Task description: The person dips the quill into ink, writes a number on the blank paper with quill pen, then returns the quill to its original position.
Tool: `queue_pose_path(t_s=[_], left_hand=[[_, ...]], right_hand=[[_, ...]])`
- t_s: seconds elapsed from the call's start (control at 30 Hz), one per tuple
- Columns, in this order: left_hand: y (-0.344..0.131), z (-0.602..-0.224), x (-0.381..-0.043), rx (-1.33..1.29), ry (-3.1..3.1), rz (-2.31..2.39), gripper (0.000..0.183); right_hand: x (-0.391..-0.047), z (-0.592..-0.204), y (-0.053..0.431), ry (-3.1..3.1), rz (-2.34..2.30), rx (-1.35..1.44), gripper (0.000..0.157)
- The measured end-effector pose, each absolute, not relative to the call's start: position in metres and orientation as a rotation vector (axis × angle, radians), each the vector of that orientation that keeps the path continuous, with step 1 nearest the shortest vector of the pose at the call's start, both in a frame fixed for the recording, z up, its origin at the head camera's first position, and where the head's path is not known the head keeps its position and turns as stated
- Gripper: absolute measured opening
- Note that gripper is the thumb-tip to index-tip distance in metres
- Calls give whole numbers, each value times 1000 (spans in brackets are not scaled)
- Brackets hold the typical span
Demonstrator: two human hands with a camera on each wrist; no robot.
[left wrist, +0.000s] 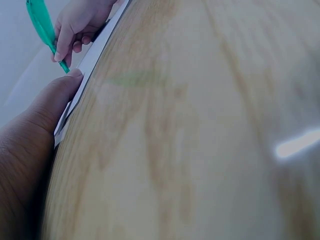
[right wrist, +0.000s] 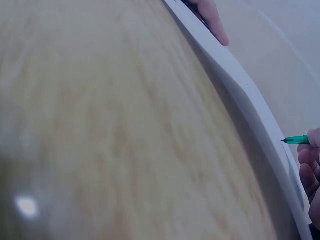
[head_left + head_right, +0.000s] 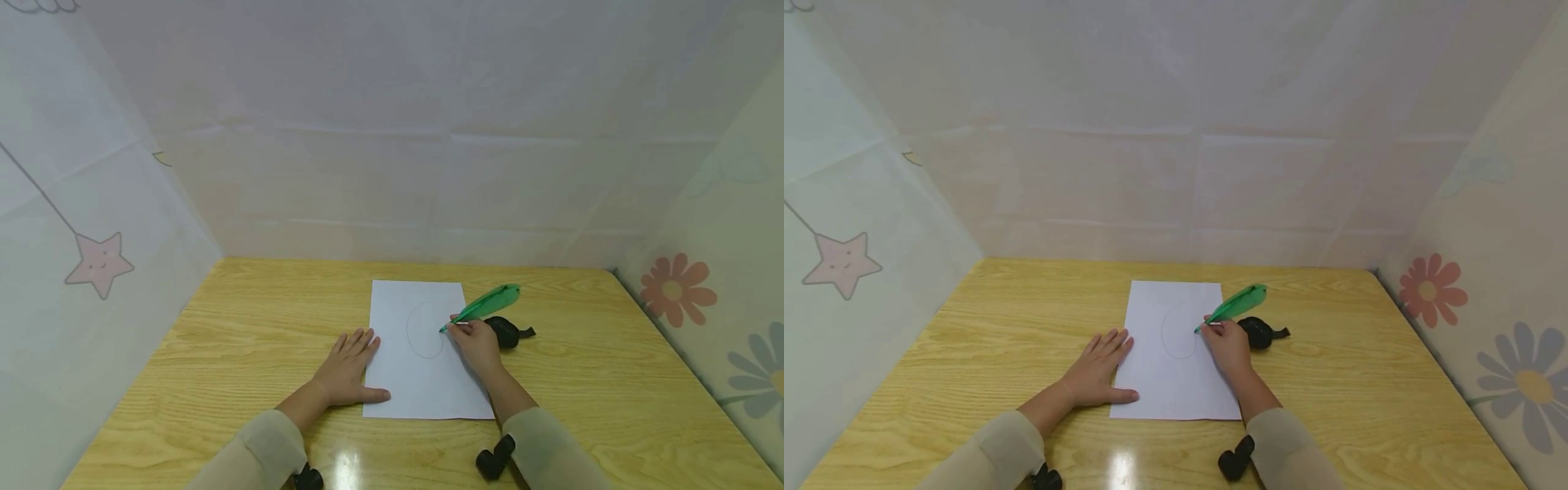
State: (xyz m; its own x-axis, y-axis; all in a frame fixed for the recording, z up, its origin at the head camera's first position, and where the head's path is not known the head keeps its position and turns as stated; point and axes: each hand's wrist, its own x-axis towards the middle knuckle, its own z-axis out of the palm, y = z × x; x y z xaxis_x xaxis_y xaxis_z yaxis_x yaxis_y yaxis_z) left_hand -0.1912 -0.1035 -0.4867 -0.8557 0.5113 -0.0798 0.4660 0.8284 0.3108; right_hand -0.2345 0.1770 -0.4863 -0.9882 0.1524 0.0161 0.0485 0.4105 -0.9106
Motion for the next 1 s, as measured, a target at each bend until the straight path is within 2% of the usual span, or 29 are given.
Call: queue_pose_path(t_s=[1.0], left_hand=[[-105,-486,-191,783,2854,410,108]], right_hand=[[-247,-486,166,-2569,1641,-177,28]])
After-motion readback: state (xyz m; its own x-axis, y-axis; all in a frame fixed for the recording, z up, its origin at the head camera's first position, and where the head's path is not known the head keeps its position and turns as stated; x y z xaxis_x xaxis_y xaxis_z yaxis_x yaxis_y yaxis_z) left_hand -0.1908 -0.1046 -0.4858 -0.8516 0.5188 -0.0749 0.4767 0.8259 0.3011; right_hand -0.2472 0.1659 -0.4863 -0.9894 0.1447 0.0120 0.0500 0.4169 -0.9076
